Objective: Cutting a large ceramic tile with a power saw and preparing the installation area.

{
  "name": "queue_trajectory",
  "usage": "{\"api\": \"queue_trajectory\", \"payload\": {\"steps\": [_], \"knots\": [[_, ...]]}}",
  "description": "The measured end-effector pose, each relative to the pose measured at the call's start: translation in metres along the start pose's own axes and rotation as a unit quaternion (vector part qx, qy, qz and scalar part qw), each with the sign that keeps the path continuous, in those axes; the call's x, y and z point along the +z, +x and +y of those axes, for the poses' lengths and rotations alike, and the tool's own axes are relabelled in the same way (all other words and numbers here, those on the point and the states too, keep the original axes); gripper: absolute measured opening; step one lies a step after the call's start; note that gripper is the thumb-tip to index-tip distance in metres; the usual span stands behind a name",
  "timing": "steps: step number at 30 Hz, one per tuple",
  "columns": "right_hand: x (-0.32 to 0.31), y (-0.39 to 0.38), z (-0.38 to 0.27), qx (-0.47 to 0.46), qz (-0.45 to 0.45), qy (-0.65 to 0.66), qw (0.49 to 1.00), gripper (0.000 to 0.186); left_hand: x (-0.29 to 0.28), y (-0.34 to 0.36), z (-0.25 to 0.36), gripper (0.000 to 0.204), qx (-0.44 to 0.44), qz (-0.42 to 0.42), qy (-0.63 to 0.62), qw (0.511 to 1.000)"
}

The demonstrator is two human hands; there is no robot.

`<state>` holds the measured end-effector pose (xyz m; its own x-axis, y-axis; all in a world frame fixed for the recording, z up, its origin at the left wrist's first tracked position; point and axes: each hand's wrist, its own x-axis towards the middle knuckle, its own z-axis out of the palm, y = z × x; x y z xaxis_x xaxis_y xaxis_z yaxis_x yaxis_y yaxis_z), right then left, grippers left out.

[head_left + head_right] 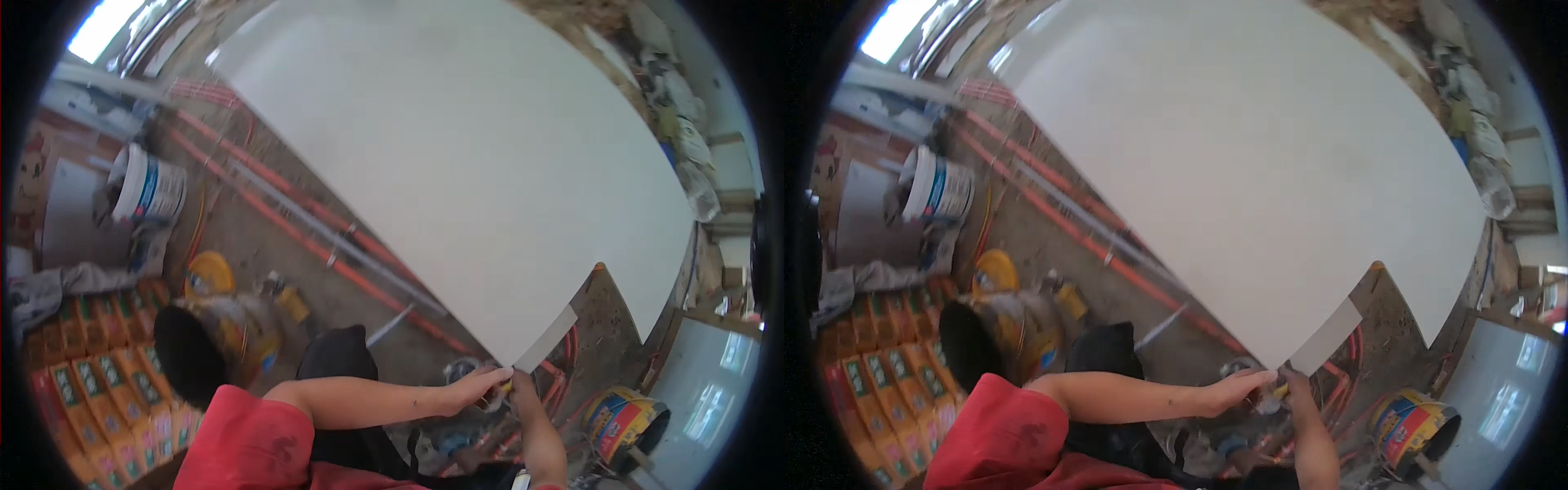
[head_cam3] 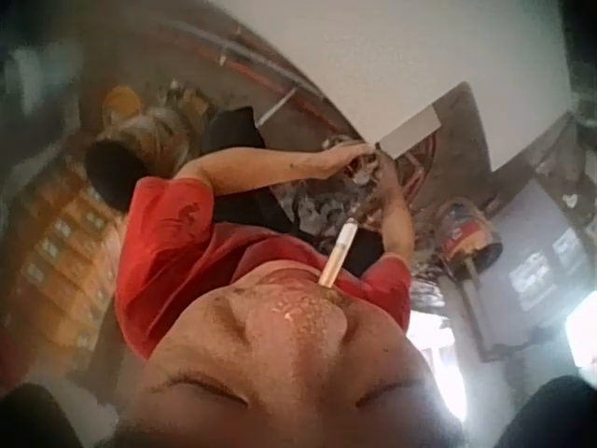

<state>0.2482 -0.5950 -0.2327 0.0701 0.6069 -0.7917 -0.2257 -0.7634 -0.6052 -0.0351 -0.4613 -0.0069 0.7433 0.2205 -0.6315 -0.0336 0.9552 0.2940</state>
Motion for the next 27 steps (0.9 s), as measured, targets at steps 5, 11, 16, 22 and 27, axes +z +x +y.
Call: {"api": "queue_trajectory", "payload": {"steps": [5,11,16,22,27], "knots": [[0.027,-0.055,-0.076,-0.041,0.181,-0.324,0.927,0.039,0.005,-0.073,-0.046,0.043,0.116,0.115,0.070,0.984],[0.072,-0.276,-0.233,-0.018,0.232,-0.389,0.891,0.046,-0.012,-0.272,-0.041,0.035,0.025,0.285,-0.105,0.952],[0.123,-0.354,-0.317,-0.001,0.240,-0.305,0.922,0.032,-0.040,-0.438,0.035,0.026,0.062,0.404,-0.112,0.906],[0.244,-0.297,-0.378,0.044,0.198,-0.047,0.978,0.020,-0.136,-0.527,0.168,0.019,0.073,0.502,-0.100,0.856],[0.343,-0.211,-0.407,0.122,0.146,0.153,0.970,0.030,-0.191,-0.515,0.315,0.026,0.096,0.552,-0.077,0.824]]}}
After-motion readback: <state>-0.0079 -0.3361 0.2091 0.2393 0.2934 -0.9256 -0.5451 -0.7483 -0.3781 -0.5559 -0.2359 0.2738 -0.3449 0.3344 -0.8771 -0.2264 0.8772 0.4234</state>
